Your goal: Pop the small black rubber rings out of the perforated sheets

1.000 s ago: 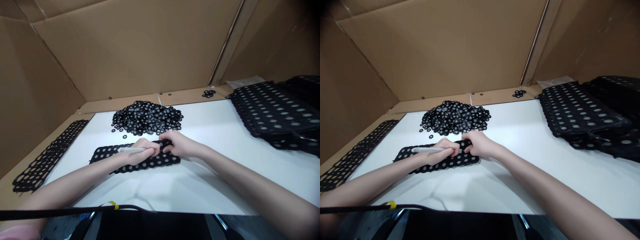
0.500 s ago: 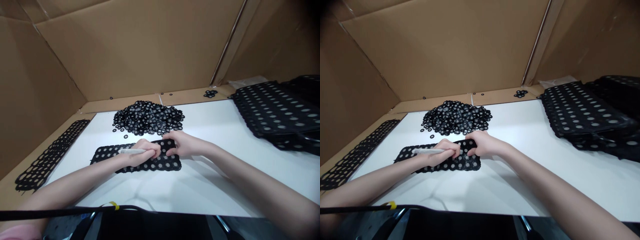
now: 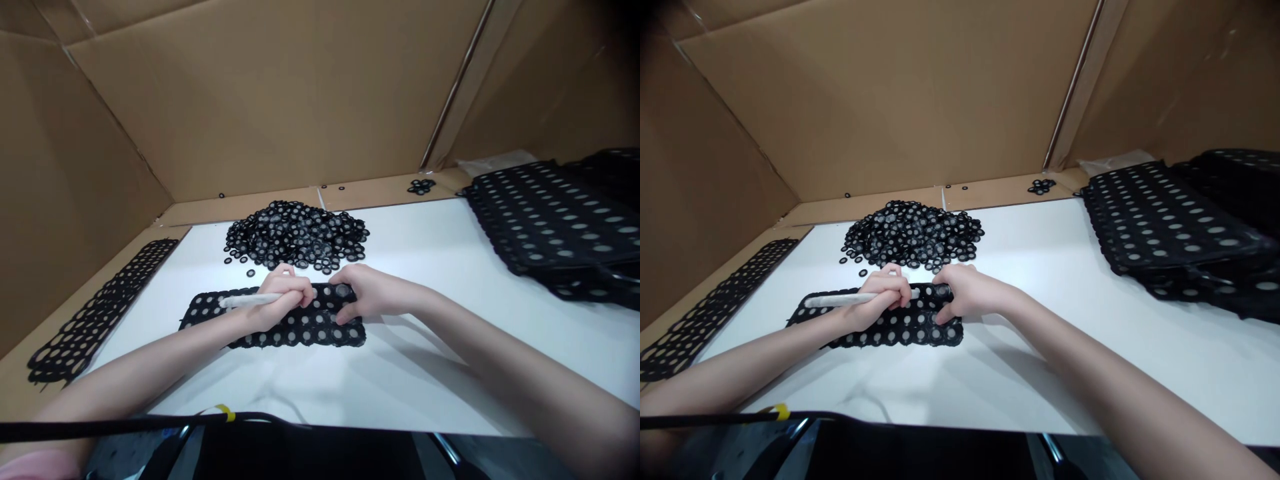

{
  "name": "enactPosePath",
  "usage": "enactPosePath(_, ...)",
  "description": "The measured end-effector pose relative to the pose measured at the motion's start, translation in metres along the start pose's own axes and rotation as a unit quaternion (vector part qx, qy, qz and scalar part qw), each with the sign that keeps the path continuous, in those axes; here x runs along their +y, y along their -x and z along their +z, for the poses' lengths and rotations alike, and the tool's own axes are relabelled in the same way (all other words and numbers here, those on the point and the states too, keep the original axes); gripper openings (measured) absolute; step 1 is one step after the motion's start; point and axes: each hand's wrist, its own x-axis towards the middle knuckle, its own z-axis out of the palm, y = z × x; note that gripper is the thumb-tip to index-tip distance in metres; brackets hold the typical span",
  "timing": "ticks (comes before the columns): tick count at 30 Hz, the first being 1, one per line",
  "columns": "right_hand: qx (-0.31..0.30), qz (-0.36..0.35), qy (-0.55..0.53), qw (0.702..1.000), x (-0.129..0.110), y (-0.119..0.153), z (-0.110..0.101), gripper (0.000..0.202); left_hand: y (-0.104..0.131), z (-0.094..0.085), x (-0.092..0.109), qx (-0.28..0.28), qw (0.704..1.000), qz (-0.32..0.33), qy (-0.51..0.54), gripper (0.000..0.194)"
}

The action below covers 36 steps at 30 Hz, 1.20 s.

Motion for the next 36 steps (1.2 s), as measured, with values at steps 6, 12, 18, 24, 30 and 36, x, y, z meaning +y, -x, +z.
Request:
enactPosePath(6, 0.007, -0.003, -0.031, 1.000, -0.002, 0.001, 0.000, 0.032, 0.002, 0.001, 0.002, -0.001, 0.999, 0.035, 0.032, 0.025)
enactPosePath(12, 0.064, -0.018, -0.076, 0.995, 0.007, -0.007, 0.002, 0.024, -0.005, -0.007, -0.011, 0.062, 0.981, 0.167, -0.079, 0.029)
enactPosePath(18, 0.080, -0.019, -0.024, 0.996, 0.008, -0.009, 0.006, 0.036, -0.008, -0.005, -0.017, 0.081, 0.957, 0.237, -0.145, 0.031)
enactPosePath(24, 0.078, -0.026, -0.057, 0.995, 0.001, -0.007, 0.008, 0.026, 0.002, -0.002, -0.004, 0.010, 0.986, 0.155, -0.055, 0.031)
enactPosePath(30, 0.114, -0.023, -0.051, 0.992, 0.003, -0.010, 0.013, 0.025, 0.003, 0.004, -0.003, 0.003, 0.983, 0.178, -0.053, 0.029)
enactPosePath(36, 0.118, -0.020, -0.045, 0.992, 0.002, -0.010, 0.014, 0.030, 0.003, 0.007, -0.007, -0.018, 0.983, 0.170, -0.069, 0.025)
